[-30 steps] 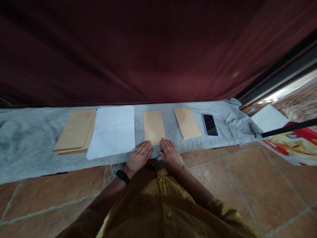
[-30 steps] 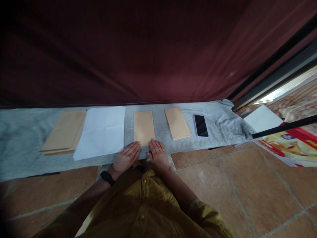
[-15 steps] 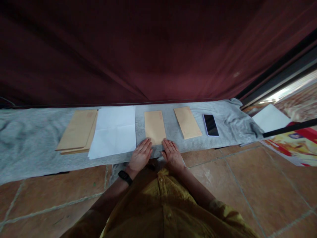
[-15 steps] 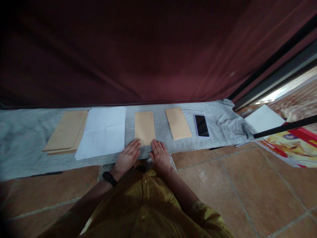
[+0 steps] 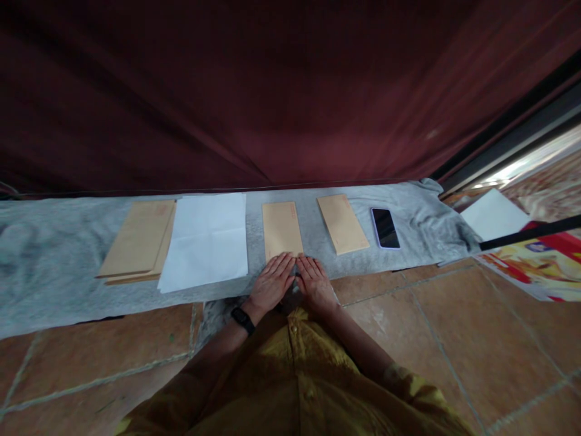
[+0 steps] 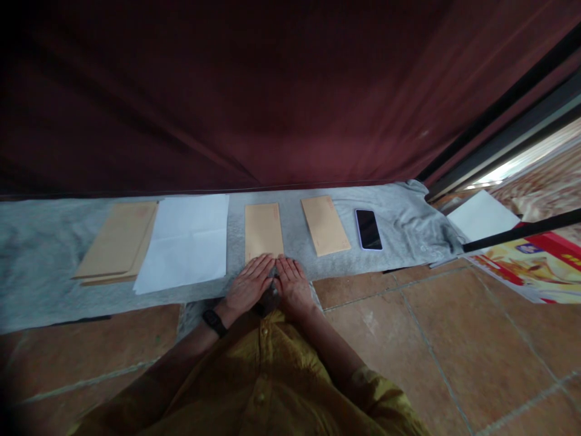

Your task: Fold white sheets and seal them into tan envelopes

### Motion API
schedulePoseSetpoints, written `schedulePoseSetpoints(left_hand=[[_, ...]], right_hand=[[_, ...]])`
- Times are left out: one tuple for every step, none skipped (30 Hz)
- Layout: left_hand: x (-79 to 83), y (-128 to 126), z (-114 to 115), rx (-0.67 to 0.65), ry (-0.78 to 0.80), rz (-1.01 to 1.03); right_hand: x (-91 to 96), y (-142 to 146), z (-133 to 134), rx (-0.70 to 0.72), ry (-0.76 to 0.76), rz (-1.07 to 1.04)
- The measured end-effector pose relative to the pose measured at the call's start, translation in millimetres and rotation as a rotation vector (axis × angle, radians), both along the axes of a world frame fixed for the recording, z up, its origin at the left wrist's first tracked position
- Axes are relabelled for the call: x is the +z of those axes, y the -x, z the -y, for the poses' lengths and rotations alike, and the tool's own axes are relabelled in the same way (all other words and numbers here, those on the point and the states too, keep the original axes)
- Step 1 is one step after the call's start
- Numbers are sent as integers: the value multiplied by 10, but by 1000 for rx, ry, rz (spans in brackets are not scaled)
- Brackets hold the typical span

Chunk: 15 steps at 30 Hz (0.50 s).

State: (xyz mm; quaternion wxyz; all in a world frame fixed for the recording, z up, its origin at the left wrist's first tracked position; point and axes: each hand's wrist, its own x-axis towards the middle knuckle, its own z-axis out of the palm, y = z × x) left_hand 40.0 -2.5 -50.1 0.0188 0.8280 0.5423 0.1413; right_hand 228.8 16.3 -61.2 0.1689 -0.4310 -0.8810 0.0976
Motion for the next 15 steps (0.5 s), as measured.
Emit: schedulePoseSetpoints(left_hand=[[-6,2,1,0,-4,0],[-14,3,2,-1,-8,3],[-24,4,2,-5,-14,7],[-34,4,2,-7,-20,10],[-43,5,3,-8,-25,12],[-51,7,4,-7,-29,13],[-58,10,6,-7,-31,11],[-62,13,10,-6,-33,9],[-64,18,14,-5,-34,6],[-65,23,20,-4,-34,3],[-64,29,27,-3,-34,2],[-61,35,34,0,-34,2],[-58,42,41,3,-34,3],[-55,49,47,6,-34,5],[-53,57,54,9,-34,9]], right_hand=[[5,-1,-6,2,3,-2],[12,-2,-15,3,5,-3],[20,-2,-24,6,8,-4],[30,0,-35,10,10,-4],[39,2,-46,16,12,-3],[48,5,-56,22,13,-3],[55,7,-64,29,14,-2],[60,10,-72,35,15,0],[61,11,-77,40,16,1],[60,11,-81,42,16,2],[56,11,-83,46,16,4],[50,9,-85,50,15,5],[42,7,-85,53,14,6],[34,6,-85,54,12,6],[27,5,-83,54,10,7]])
